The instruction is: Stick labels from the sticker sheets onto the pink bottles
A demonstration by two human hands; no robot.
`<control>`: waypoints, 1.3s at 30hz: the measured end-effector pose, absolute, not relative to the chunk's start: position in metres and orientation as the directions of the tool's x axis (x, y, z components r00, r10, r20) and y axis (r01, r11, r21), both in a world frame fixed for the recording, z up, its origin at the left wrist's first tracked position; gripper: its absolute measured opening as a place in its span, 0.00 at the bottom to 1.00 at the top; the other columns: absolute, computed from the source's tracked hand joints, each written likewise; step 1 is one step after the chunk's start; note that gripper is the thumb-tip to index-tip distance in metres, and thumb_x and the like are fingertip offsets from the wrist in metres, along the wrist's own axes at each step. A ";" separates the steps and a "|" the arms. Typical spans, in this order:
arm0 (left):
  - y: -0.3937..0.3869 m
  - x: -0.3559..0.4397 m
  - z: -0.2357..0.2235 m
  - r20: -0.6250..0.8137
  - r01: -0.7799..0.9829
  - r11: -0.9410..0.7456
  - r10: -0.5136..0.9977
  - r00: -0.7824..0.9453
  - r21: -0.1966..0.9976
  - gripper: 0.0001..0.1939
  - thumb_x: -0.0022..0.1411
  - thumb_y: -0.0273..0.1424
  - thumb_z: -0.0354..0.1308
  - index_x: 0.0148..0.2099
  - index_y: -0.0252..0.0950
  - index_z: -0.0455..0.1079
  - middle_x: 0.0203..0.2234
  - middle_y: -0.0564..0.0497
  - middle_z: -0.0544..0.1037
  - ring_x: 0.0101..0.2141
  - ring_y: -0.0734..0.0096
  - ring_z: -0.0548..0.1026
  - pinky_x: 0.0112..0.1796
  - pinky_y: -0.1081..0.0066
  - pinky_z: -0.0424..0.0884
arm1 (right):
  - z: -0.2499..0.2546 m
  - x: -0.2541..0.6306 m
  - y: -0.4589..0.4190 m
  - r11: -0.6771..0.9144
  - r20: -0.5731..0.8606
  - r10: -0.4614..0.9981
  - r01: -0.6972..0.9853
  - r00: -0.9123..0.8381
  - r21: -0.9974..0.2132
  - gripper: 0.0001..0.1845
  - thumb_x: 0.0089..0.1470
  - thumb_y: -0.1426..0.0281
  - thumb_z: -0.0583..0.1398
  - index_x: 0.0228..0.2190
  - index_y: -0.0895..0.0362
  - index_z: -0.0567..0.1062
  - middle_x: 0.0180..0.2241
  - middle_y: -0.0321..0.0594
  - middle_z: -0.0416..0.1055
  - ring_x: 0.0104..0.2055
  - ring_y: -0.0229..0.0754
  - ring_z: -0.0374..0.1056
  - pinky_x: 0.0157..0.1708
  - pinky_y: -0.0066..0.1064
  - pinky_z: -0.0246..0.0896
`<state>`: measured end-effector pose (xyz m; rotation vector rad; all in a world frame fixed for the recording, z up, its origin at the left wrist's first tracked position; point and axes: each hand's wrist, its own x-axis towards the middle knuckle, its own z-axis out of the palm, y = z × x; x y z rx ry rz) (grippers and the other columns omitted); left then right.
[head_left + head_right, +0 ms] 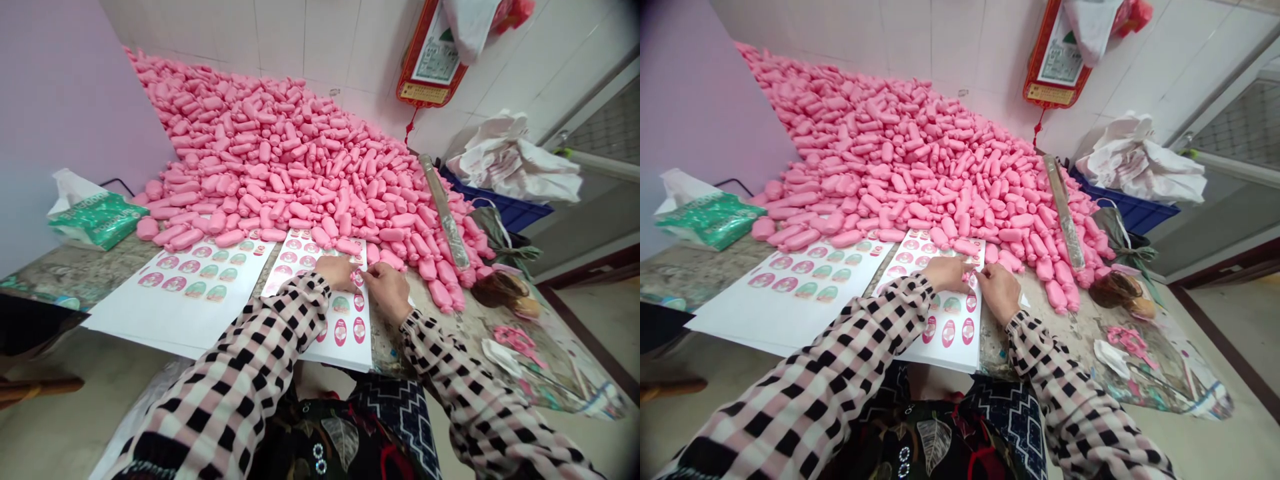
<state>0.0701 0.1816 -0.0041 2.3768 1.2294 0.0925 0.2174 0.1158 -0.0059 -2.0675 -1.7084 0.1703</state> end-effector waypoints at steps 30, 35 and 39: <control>0.089 0.030 0.017 -0.316 -0.578 0.503 0.861 0.398 0.643 0.29 0.54 0.56 0.47 0.35 0.34 0.67 0.18 0.54 0.68 0.17 0.75 0.67 0.16 0.75 0.66 | 0.023 0.160 0.062 0.191 0.225 0.969 0.263 0.107 -0.946 0.12 0.43 0.61 0.64 0.23 0.57 0.74 0.23 0.35 0.70 0.25 0.35 0.63 0.27 0.28 0.58; 0.087 0.030 0.019 -0.328 -0.549 0.509 0.856 0.399 0.663 0.29 0.55 0.56 0.45 0.35 0.33 0.67 0.17 0.55 0.67 0.16 0.76 0.67 0.17 0.75 0.66 | 0.024 0.158 0.060 0.176 0.209 0.972 0.266 0.104 -0.948 0.13 0.43 0.60 0.64 0.22 0.57 0.73 0.22 0.35 0.70 0.24 0.35 0.63 0.27 0.28 0.58; 0.087 0.031 0.017 -0.339 -0.538 0.522 0.848 0.406 0.662 0.30 0.55 0.57 0.44 0.36 0.33 0.67 0.17 0.55 0.67 0.16 0.77 0.67 0.17 0.75 0.65 | 0.023 0.156 0.060 0.156 0.185 0.979 0.255 0.091 -0.954 0.14 0.43 0.58 0.63 0.22 0.57 0.73 0.22 0.36 0.71 0.24 0.37 0.64 0.27 0.29 0.60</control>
